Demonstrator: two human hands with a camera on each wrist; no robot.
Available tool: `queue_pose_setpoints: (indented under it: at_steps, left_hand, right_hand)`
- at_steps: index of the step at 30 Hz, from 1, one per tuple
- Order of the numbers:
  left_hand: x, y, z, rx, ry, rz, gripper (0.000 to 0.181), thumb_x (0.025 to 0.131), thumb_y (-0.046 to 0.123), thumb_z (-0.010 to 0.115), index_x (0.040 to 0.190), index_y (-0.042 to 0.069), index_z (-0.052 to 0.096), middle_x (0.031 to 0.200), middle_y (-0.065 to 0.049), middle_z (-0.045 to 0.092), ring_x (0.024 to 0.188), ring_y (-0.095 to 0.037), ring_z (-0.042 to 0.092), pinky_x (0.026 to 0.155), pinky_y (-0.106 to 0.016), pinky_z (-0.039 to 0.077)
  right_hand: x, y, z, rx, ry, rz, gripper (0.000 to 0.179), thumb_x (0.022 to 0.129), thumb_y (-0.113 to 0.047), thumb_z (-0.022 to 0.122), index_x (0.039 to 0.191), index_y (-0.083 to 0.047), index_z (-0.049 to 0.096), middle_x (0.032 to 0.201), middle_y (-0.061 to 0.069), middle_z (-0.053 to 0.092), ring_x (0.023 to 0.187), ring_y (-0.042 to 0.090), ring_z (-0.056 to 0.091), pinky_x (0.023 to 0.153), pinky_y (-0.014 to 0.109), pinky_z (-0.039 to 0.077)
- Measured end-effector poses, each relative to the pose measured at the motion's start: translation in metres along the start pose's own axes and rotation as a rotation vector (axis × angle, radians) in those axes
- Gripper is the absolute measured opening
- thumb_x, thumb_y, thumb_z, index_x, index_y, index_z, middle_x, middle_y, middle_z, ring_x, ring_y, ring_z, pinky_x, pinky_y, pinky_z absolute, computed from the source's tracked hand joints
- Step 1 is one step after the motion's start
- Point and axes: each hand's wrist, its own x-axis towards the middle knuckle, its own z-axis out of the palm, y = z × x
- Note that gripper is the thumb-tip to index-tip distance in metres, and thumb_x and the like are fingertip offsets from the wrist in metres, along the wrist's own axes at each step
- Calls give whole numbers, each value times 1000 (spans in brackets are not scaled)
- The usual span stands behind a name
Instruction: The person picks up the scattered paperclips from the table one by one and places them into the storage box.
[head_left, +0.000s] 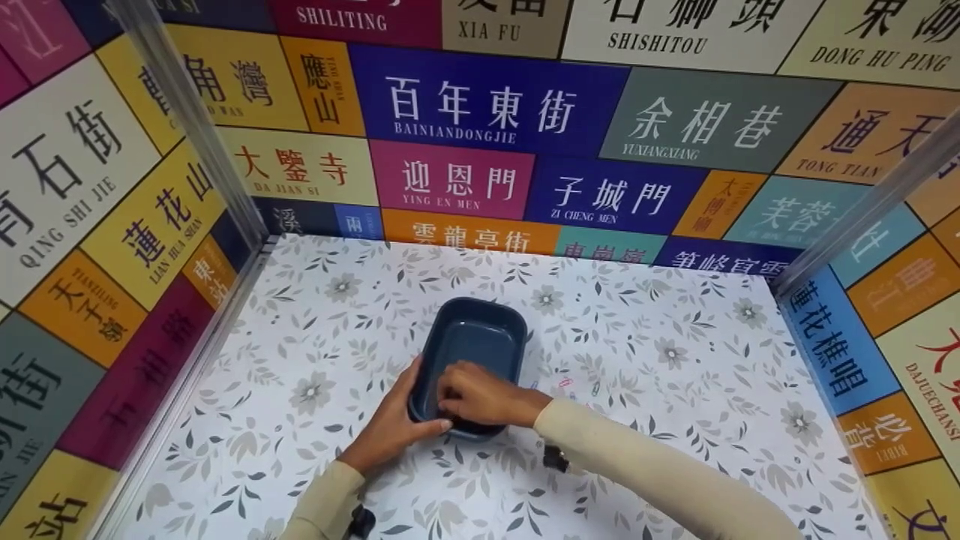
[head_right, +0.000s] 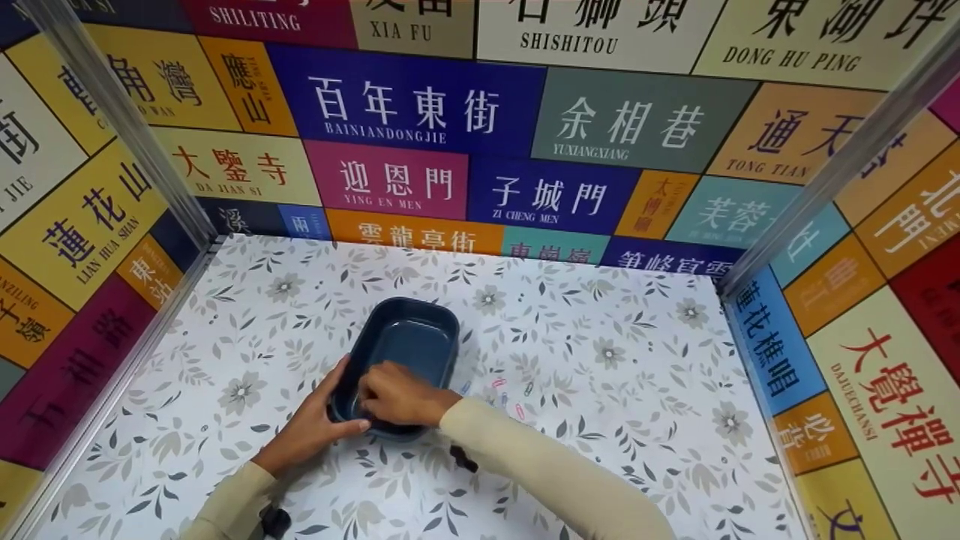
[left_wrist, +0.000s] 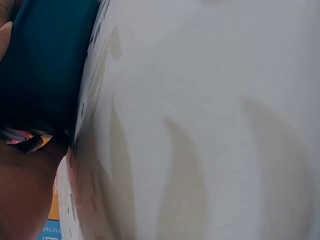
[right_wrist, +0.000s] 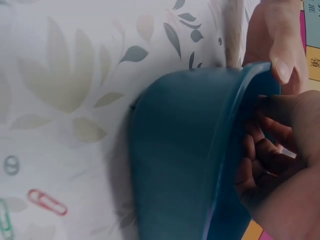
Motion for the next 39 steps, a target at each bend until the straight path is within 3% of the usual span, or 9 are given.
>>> queue_pose_setpoints:
  at_steps: [8,16,23,27,33,39]
  left_hand:
    - [-1,-2,-1,14,2,-13,132,79,26,102,178,10,15,182,-16,22,165,-36,25,132,-60,20]
    - [-1,0,-2,53,-23,-7,134,80,33,101,177,7,13,182,-18,20,165,-39,24,132,-60,20]
    - [0,-2,-1,61,-8,2,130,82,27,101,177,7,14,182,-17,21,165,-40,25,131,-63,22]
    - [0,-2,0,58,-9,2,130,82,26,101,177,7,14,182,-17,20,166,-40,23,132,-61,21]
    - [-2,1,-1,60,-19,-27,132,82,29,101,179,15,13,184,-10,17,167,-34,20,134,-55,18]
    - [-2,0,0,61,-9,-24,132,81,32,101,179,17,13,184,-9,18,168,-34,19,134,-58,16]
  right_hand:
    - [-24,8,-15,41,120,41,14,100,-14,79,111,-5,83,107,6,75,100,22,64,90,39,57]
    - [-48,20,-24,104,258,48,14,98,-10,82,110,-2,81,104,7,74,100,24,68,92,41,58]
    - [-71,27,-26,146,355,55,13,98,-8,84,110,-4,81,103,8,72,96,27,69,87,44,59]
    - [-85,31,-25,177,393,60,13,96,-5,84,108,-5,80,103,9,73,96,30,70,85,46,60]
    - [-103,41,-21,224,432,100,13,96,-3,84,108,-5,81,103,12,74,94,36,68,76,48,57]
    - [-115,50,-16,246,453,129,14,97,-7,83,112,-7,82,104,9,75,94,37,69,76,48,56]
